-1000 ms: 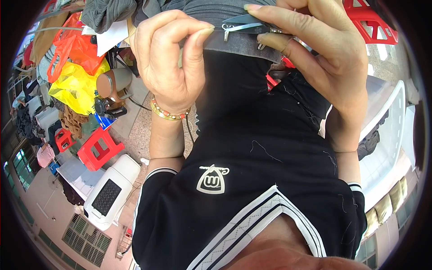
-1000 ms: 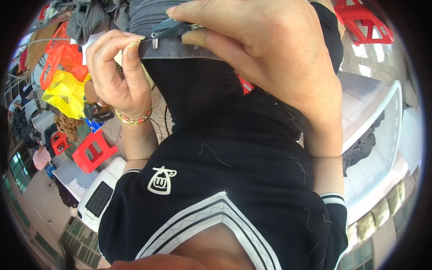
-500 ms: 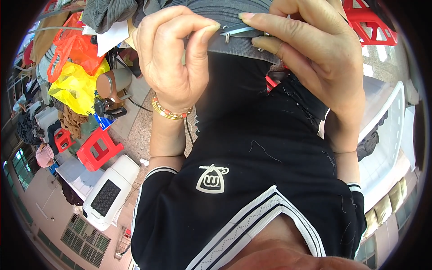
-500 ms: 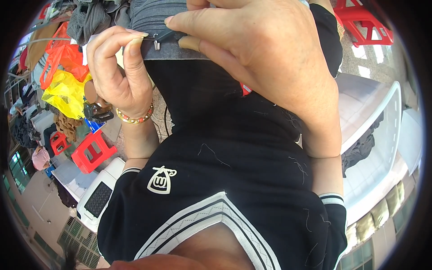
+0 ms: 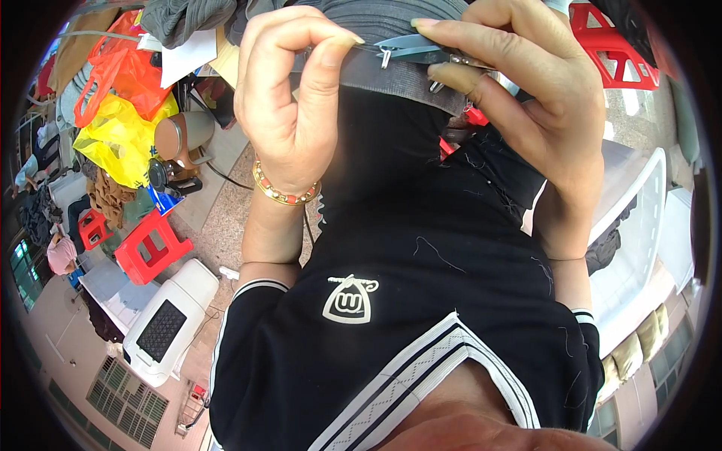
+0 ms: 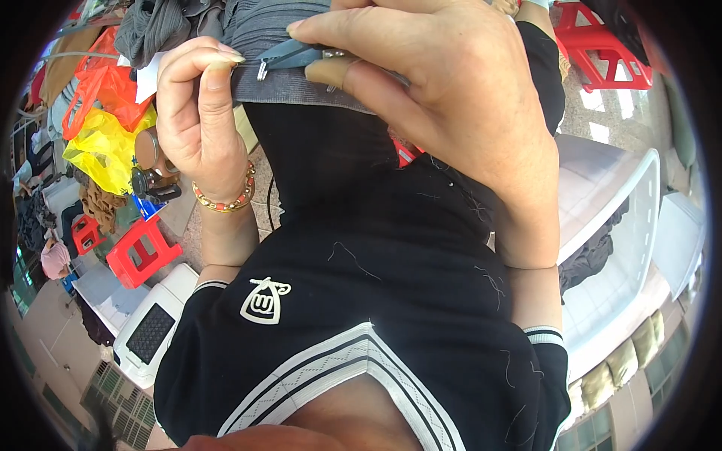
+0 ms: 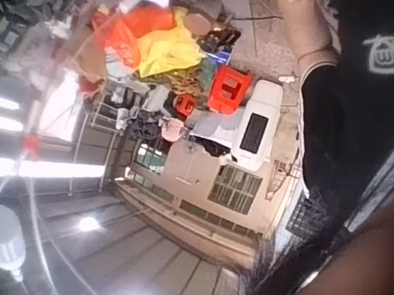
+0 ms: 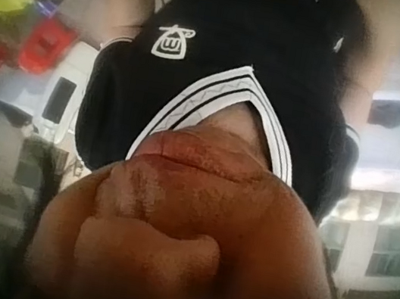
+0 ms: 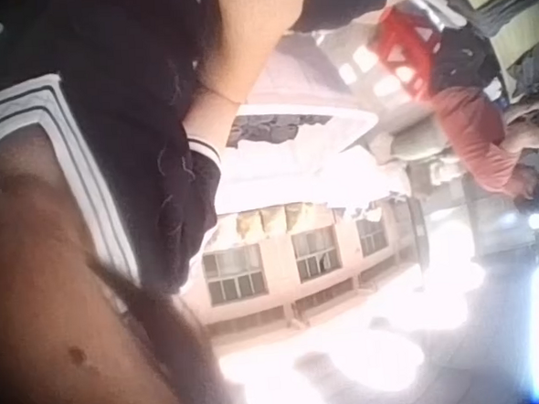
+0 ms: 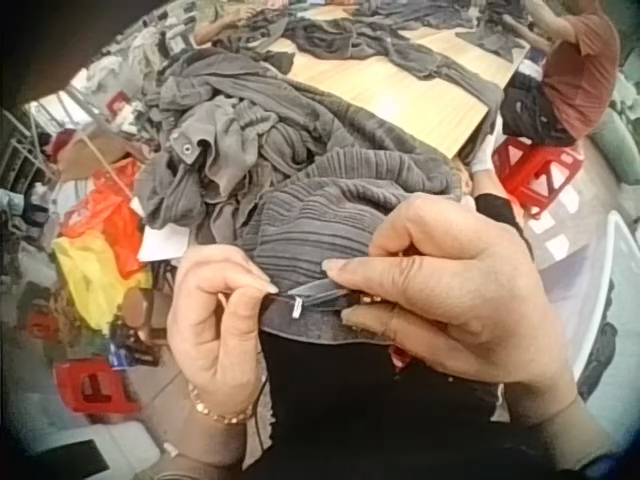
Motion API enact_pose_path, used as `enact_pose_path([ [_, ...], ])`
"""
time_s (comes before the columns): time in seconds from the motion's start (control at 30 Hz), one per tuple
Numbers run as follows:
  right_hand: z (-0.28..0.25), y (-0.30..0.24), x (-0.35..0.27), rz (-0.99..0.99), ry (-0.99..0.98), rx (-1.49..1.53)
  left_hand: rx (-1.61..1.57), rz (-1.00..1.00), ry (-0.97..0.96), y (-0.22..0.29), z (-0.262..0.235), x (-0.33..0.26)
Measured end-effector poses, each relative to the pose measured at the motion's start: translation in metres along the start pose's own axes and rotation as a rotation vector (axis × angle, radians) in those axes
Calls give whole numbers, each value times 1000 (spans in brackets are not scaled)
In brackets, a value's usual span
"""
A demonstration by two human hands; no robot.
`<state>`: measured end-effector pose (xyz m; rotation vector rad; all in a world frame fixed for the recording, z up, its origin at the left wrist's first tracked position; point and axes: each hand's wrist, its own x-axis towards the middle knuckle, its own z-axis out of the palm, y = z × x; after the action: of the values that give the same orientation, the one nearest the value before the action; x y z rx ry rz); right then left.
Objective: Trimming loose threads and inspecting hooks on grey garments in a workshop.
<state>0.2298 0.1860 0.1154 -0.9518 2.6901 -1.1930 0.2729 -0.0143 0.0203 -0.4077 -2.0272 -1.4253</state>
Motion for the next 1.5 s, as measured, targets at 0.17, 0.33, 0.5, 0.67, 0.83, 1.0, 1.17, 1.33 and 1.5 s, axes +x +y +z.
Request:
enact_pose_path([
  [0.17, 7, 21, -2, -282, 60, -121, 55, 36, -10, 0, 1, 2],
  [0.33, 9, 20, 0, -314, 79, -198, 118, 47, -34, 3, 0, 3],
  [0.5, 6, 7, 0, -228, 67, -132, 51, 24, -12, -2, -1, 2],
  [0.67, -1, 2, 5, -64, 21, -64, -452, -268, 132, -7, -2, 0],
  [0.83, 10, 12, 17, -321, 74, -127, -578, -347, 146, -11, -9, -4],
  [1.0, 2, -14, 32, -166, -54, -76, -550, -347, 125, -9, -9, -4],
  [1.17, -6, -24, 38, -115, -141, -160, -540, -312, 106, -10, -6, -1],
  [1.33, -8, -21, 40, -197, -196, -167, -519, -310, 106, -11, -8, -1],
  [1.5, -7, -19, 38, -153, -159, -98, -582, -347, 128, -12, -8, -2],
])
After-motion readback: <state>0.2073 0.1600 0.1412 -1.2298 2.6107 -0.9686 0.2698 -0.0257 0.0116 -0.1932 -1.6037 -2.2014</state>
